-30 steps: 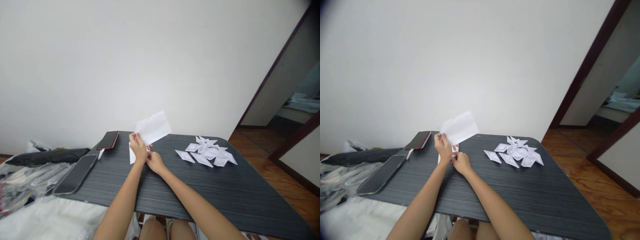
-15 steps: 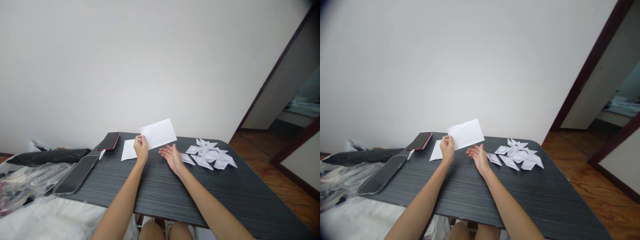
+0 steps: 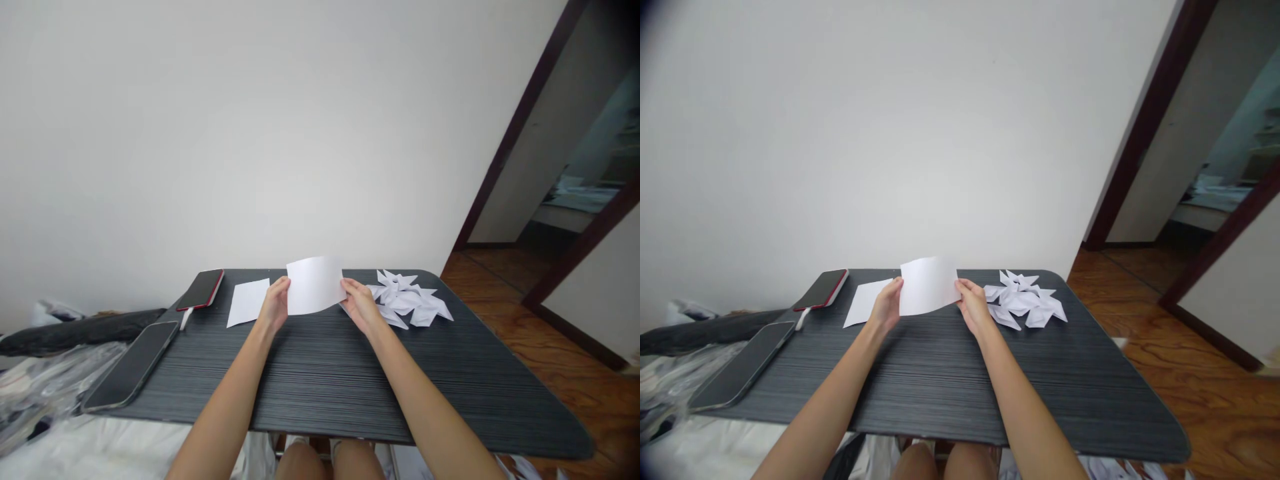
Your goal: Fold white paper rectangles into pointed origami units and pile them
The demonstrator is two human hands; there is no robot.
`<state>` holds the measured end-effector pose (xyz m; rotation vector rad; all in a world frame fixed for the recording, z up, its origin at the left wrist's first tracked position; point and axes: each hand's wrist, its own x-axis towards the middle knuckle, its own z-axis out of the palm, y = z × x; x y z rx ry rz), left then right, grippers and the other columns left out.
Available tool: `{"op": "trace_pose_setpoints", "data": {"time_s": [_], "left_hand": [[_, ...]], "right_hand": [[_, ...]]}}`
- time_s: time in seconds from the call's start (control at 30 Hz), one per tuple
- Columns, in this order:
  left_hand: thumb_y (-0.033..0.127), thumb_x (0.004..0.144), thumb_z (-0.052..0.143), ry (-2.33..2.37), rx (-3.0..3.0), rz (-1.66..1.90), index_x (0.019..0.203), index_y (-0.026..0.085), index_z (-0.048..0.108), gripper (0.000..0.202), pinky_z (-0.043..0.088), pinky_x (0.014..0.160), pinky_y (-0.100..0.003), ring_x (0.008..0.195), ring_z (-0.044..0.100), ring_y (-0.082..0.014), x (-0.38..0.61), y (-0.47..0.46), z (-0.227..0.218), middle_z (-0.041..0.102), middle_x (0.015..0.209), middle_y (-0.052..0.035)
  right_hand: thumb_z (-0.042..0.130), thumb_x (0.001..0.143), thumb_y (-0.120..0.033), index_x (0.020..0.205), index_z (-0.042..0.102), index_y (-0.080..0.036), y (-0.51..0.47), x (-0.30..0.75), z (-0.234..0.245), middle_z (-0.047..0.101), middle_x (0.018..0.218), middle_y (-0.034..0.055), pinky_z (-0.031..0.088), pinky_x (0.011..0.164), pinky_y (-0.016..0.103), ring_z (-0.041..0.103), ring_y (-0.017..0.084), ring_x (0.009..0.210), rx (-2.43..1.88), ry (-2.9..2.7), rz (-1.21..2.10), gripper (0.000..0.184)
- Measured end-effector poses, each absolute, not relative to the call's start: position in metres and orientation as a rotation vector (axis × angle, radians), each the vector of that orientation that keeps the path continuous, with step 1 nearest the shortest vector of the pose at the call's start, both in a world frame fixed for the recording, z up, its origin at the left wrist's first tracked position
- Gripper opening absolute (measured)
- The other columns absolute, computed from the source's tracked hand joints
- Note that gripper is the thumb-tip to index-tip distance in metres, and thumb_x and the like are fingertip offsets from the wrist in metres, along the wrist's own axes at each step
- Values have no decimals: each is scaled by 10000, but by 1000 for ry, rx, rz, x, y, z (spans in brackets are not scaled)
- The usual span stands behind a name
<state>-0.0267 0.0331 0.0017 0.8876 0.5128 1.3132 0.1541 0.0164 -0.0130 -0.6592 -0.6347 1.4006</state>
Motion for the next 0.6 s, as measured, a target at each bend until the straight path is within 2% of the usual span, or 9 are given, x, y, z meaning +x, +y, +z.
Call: {"op": "trace_pose_setpoints", "data": {"time_s": [0.13, 0.23, 0.37, 0.5, 0.6], "left_hand": [[222, 625, 637, 469, 1000, 1156, 700, 133, 555, 143, 401, 618, -221, 615, 543, -107, -18, 26, 0, 593, 686, -10], [224, 608, 659, 492, 1101, 1046, 684, 118, 576, 154, 406, 634, -235, 626, 546, -113, -13, 22, -3, 606, 720, -35], [239, 603, 665, 588, 1234, 1065, 682, 113, 603, 161, 401, 634, -233, 615, 540, -107, -10, 23, -9, 608, 696, -29], [272, 623, 642, 765, 1423, 1239, 711, 116, 619, 180, 401, 653, -229, 658, 542, -118, -11, 30, -13, 618, 711, -30], [311, 652, 604, 919, 1560, 1315, 703, 120, 611, 197, 406, 619, -226, 644, 546, -126, -13, 35, -17, 621, 702, -32]], "right_hand": [[671, 572, -237, 678, 596, -154, 12, 143, -18, 614, 610, -7, 415, 542, 231, 541, 105, 560, -689, -801, 1515, 154], [673, 559, -242, 740, 617, -146, 5, 130, -21, 637, 654, 22, 410, 598, 260, 568, 146, 632, -660, -984, 1571, 212], [649, 570, -276, 815, 626, -129, 1, 122, -24, 647, 660, 48, 411, 637, 301, 577, 189, 674, -716, -1104, 1565, 287], [598, 614, -292, 948, 579, -164, 6, 128, -20, 644, 730, 37, 417, 637, 294, 569, 178, 683, -847, -1109, 1306, 358], [484, 706, -346, 1095, 456, -247, 9, 139, -12, 623, 816, 16, 420, 615, 266, 562, 146, 675, -810, -1025, 1114, 402]]}}
